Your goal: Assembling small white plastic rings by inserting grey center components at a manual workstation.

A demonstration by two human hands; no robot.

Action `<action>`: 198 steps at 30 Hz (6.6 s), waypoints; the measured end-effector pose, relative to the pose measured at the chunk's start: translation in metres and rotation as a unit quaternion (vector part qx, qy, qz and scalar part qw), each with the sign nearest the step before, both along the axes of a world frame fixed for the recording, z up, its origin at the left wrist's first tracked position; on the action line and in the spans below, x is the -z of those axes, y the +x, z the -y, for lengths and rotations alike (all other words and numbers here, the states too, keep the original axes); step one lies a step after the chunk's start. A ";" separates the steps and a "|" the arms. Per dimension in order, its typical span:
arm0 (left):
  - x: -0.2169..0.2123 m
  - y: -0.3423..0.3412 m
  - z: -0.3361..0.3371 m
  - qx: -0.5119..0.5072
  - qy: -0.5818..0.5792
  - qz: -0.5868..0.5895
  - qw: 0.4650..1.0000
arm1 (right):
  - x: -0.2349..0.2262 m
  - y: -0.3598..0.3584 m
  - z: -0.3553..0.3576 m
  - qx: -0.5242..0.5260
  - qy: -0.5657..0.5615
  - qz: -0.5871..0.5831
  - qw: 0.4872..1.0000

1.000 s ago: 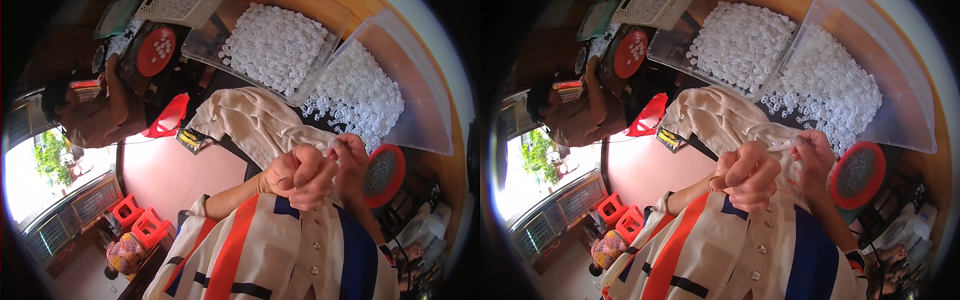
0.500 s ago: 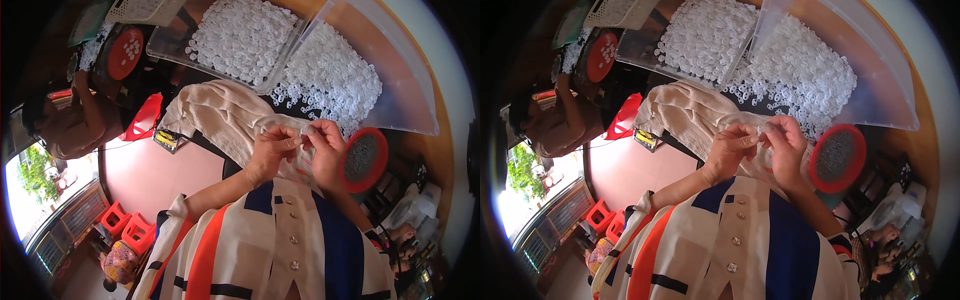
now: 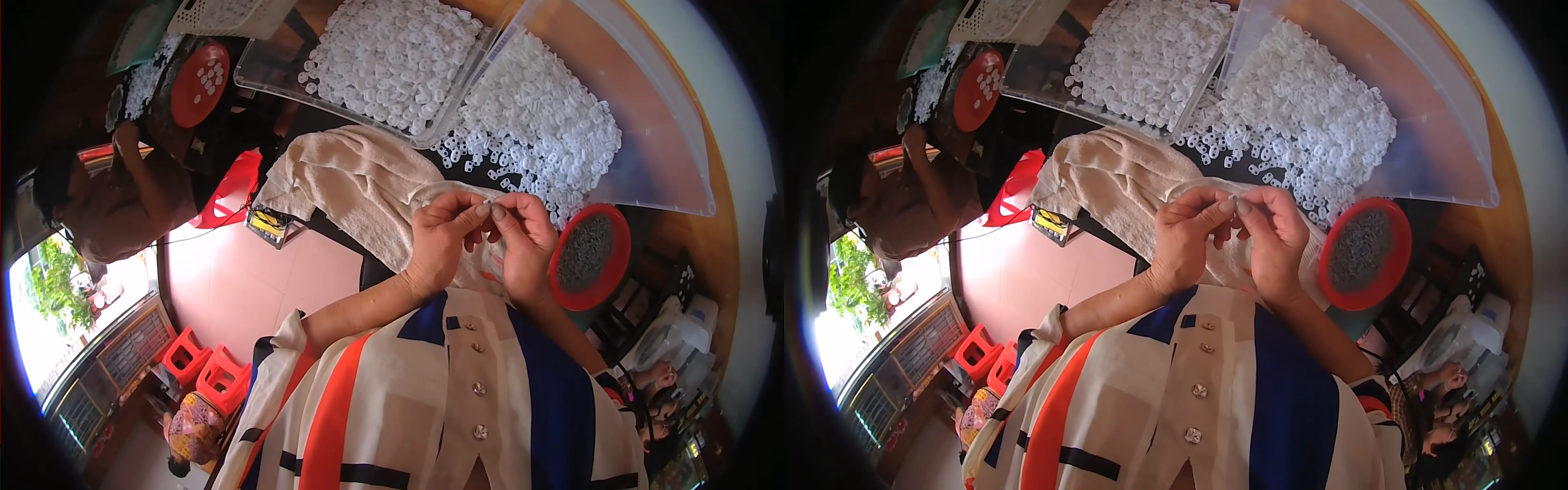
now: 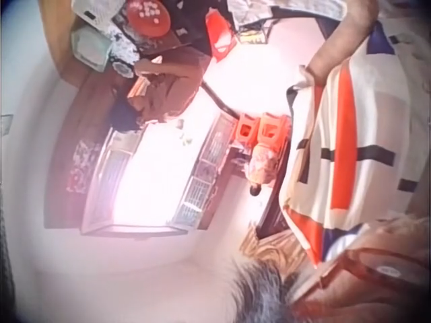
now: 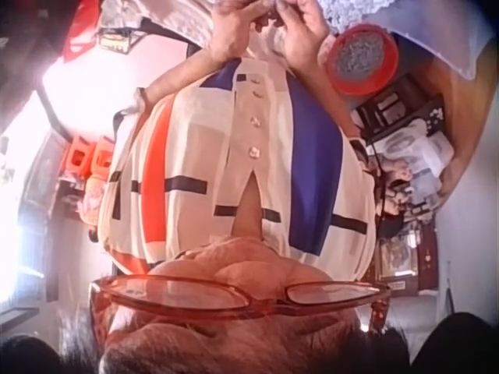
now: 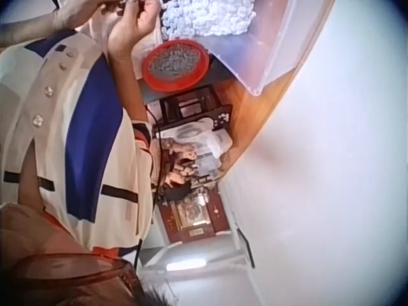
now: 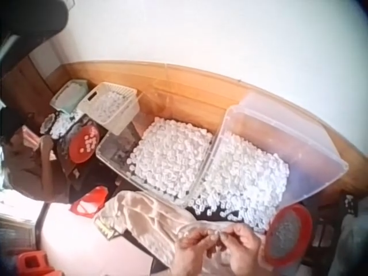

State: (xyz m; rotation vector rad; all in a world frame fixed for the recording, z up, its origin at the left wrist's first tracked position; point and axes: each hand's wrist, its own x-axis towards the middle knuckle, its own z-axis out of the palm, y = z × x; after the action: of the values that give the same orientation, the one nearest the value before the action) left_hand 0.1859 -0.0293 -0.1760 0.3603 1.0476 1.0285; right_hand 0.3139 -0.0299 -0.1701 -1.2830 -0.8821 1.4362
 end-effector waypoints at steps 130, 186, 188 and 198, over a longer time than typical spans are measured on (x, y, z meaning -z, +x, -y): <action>0.061 -0.049 0.043 0.016 -0.134 -0.030 0.990 | 0.081 0.009 -0.021 -0.231 0.230 0.556 0.765; 0.037 -0.044 0.024 0.004 -0.144 0.015 0.989 | 0.059 0.021 -0.023 -0.321 0.182 0.622 0.691; 0.034 -0.041 0.021 0.000 -0.142 0.013 0.990 | 0.055 0.020 -0.023 -0.293 0.211 0.607 0.707; 0.026 -0.033 0.008 -0.032 -0.091 -0.018 0.995 | 0.022 0.000 -0.026 -0.144 -0.198 0.023 0.969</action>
State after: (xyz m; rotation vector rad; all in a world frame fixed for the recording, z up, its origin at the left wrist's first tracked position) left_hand 0.1531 -0.0376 -0.2019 0.1995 1.1823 0.9777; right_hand 0.3139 -0.0039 -0.1917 -1.5317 -0.8651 1.8897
